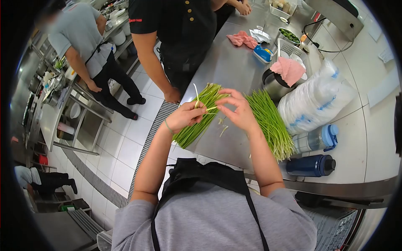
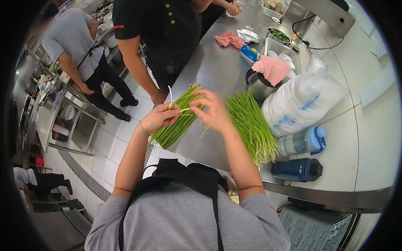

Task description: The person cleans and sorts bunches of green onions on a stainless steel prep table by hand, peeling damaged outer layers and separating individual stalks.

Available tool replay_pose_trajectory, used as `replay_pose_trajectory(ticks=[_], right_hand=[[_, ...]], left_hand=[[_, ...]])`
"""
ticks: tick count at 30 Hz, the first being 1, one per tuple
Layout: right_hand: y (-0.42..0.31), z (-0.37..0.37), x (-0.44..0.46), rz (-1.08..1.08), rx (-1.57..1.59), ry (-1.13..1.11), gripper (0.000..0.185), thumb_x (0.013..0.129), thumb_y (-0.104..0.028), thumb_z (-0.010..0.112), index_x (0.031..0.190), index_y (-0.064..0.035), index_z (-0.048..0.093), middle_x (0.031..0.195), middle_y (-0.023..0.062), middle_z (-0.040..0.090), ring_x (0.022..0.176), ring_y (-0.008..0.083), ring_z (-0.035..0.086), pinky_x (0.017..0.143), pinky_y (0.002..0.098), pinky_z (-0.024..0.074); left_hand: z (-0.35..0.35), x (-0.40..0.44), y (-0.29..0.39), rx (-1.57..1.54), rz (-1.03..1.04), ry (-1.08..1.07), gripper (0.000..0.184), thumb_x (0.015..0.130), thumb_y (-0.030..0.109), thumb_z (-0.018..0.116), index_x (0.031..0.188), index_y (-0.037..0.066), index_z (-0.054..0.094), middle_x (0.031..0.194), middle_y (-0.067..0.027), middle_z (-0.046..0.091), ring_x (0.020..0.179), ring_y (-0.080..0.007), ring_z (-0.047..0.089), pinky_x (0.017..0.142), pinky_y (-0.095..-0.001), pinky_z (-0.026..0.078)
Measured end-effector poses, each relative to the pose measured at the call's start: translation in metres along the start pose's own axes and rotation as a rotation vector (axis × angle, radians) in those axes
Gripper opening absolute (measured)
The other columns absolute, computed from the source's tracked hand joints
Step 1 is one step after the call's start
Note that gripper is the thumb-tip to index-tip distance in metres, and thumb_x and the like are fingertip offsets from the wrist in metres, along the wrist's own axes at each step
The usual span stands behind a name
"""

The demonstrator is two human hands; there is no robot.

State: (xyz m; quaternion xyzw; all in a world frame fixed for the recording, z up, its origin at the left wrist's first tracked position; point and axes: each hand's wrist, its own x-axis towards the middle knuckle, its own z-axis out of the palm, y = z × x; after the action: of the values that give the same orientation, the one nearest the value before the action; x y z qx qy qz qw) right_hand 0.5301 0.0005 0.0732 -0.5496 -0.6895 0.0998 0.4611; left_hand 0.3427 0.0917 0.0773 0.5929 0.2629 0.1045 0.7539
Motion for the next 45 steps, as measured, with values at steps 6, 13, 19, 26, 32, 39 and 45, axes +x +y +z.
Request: replay_pose_trajectory(ticks=[6,13,19,26,32,39,45], right_hand=[[0.011,0.007,0.000,0.280,0.588,0.255,0.010,0.080,-0.011,0.059,0.082,-0.0020,0.063,0.093,0.0041,0.059,0.082,0.0112,0.053,0.074,0.0242,0.0406],[0.037,0.002,-0.021,0.490,0.698,0.438,0.011,0.080,-0.010,0.058,0.084,-0.0007,0.060,0.079,0.0014,0.059,0.076,0.0084,0.053,0.071,0.0231,0.0413],[0.030,0.044,-0.030,0.466,0.468,0.101,0.018,0.076,-0.013,0.064,0.088,-0.0016,0.060,0.070,-0.0002,0.058,0.059,0.0063,0.050,0.053,0.0205,0.0406],[0.019,0.044,-0.017,0.691,0.716,0.159,0.011,0.075,-0.010,0.064,0.081,-0.0019,0.059,0.068,0.0002,0.057,0.059,0.0061,0.050,0.052,0.0187,0.0392],[0.027,0.048,-0.019,0.679,0.906,0.232,0.008,0.078,-0.009,0.061,0.080,-0.0016,0.059,0.068,0.0013,0.057,0.061,0.0063,0.052,0.054,0.0192,0.0409],[0.026,0.043,-0.016,0.777,0.886,0.251,0.011,0.080,-0.012,0.059,0.078,-0.0011,0.059,0.068,0.0024,0.058,0.061,0.0076,0.053,0.058,0.0199,0.0425],[0.029,0.044,-0.016,0.733,0.843,0.238,0.010,0.079,-0.010,0.059,0.078,-0.0007,0.058,0.069,0.0027,0.058,0.061,0.0079,0.053,0.059,0.0197,0.0433]], left_hand=[[-0.007,-0.001,-0.002,-0.048,0.006,-0.043,0.012,0.085,0.016,0.050,0.085,0.005,0.050,0.063,0.0006,0.048,0.048,-0.0044,0.037,0.043,-0.0174,0.029],[-0.008,0.002,-0.009,-0.197,-0.020,0.118,0.012,0.080,0.014,0.059,0.086,0.004,0.055,0.071,0.0002,0.055,0.062,-0.0084,0.053,0.059,-0.0234,0.048],[-0.018,0.032,-0.032,-0.394,-0.084,0.098,0.019,0.077,0.011,0.062,0.093,0.001,0.058,0.084,-0.0053,0.060,0.072,-0.0127,0.058,0.064,-0.0266,0.050],[-0.003,0.043,-0.032,-0.330,-0.047,0.059,0.017,0.080,0.006,0.057,0.094,-0.003,0.057,0.086,-0.0093,0.060,0.076,-0.0149,0.060,0.065,-0.0270,0.050],[-0.005,0.046,-0.034,-0.295,-0.003,0.100,0.015,0.079,0.007,0.058,0.091,-0.003,0.058,0.084,-0.0087,0.061,0.071,-0.0140,0.059,0.062,-0.0254,0.048],[0.007,0.045,-0.025,-0.194,0.032,0.256,0.015,0.078,0.009,0.061,0.088,-0.002,0.059,0.079,-0.0064,0.061,0.067,-0.0112,0.057,0.059,-0.0236,0.046],[0.004,0.053,-0.032,-0.180,0.053,0.223,0.014,0.078,0.009,0.061,0.087,-0.002,0.059,0.076,-0.0051,0.060,0.064,-0.0112,0.057,0.057,-0.0221,0.046]])
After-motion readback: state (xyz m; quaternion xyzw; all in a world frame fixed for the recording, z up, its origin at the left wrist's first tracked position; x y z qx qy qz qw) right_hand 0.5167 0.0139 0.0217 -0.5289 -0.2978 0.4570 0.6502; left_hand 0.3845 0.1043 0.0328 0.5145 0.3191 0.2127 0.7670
